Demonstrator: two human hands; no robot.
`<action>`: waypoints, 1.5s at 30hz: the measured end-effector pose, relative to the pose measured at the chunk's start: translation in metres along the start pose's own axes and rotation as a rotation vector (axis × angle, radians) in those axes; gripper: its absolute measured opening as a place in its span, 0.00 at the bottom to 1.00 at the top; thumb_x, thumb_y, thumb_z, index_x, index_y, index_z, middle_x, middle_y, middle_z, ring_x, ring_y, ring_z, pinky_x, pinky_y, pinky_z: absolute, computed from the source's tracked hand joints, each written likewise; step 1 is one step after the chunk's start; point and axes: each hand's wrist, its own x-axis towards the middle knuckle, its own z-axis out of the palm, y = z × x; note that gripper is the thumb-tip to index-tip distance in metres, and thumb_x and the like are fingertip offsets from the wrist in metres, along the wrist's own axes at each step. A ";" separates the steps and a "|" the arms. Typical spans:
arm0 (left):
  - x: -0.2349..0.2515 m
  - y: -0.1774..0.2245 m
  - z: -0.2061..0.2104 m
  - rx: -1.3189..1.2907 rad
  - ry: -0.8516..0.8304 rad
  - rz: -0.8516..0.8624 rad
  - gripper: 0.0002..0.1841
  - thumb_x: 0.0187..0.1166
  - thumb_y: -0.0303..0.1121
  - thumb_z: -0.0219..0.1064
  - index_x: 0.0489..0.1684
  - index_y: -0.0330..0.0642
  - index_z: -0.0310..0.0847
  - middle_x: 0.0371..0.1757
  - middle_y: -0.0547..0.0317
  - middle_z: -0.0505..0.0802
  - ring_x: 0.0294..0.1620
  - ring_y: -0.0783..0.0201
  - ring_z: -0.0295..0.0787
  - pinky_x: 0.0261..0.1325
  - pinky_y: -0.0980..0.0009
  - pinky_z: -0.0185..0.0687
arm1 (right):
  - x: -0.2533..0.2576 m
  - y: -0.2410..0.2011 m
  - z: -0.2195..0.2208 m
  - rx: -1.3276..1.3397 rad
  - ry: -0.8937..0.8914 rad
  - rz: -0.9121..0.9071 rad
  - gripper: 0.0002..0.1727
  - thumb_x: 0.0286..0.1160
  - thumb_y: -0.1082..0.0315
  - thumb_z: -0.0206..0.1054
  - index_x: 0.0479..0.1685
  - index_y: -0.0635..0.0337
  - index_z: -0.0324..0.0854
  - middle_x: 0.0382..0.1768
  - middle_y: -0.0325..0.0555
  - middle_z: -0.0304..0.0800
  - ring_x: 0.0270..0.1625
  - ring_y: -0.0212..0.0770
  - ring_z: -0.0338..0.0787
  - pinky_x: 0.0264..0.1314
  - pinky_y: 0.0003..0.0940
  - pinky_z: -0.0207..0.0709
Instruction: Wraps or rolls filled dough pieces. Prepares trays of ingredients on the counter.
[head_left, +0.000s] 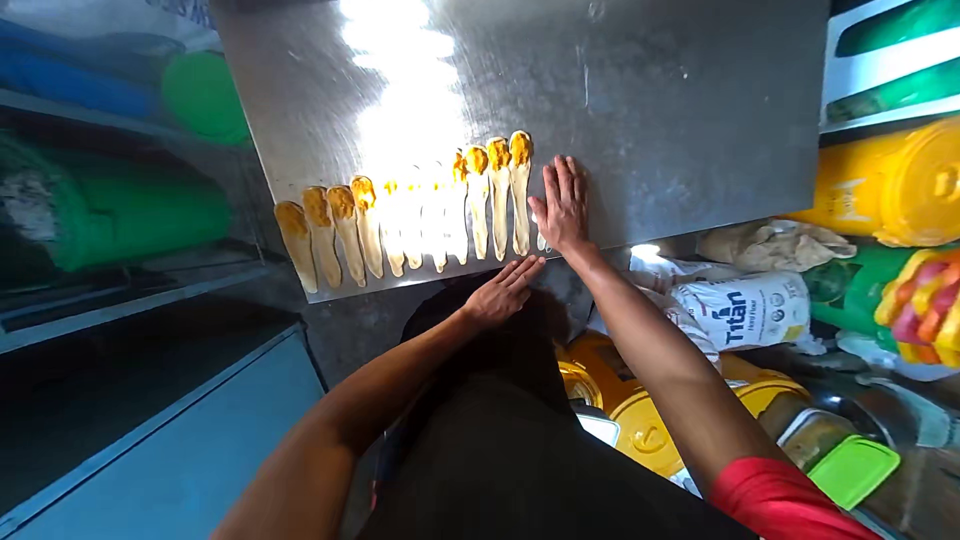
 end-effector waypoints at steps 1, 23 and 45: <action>-0.012 -0.004 -0.012 -0.084 0.022 -0.015 0.16 0.91 0.30 0.53 0.57 0.31 0.86 0.96 0.43 0.56 0.98 0.49 0.44 0.97 0.53 0.47 | -0.017 -0.002 -0.003 0.027 -0.036 -0.020 0.41 0.90 0.38 0.44 0.91 0.59 0.61 0.94 0.58 0.52 0.97 0.57 0.46 0.97 0.63 0.37; 0.302 -0.240 -0.361 -1.087 0.875 -0.675 0.35 0.85 0.52 0.64 0.88 0.43 0.63 0.85 0.47 0.75 0.85 0.57 0.71 0.83 0.53 0.73 | 0.273 0.067 -0.184 0.827 0.361 0.199 0.27 0.76 0.60 0.75 0.71 0.67 0.80 0.59 0.51 0.92 0.57 0.38 0.94 0.64 0.34 0.89; 0.147 -0.207 -0.085 -0.279 0.453 -0.421 0.07 0.81 0.27 0.65 0.40 0.41 0.90 0.54 0.50 0.91 0.65 0.48 0.84 0.71 0.50 0.78 | 0.123 0.001 -0.027 0.472 -0.138 0.135 0.09 0.74 0.72 0.70 0.50 0.57 0.89 0.52 0.47 0.93 0.55 0.47 0.92 0.57 0.52 0.86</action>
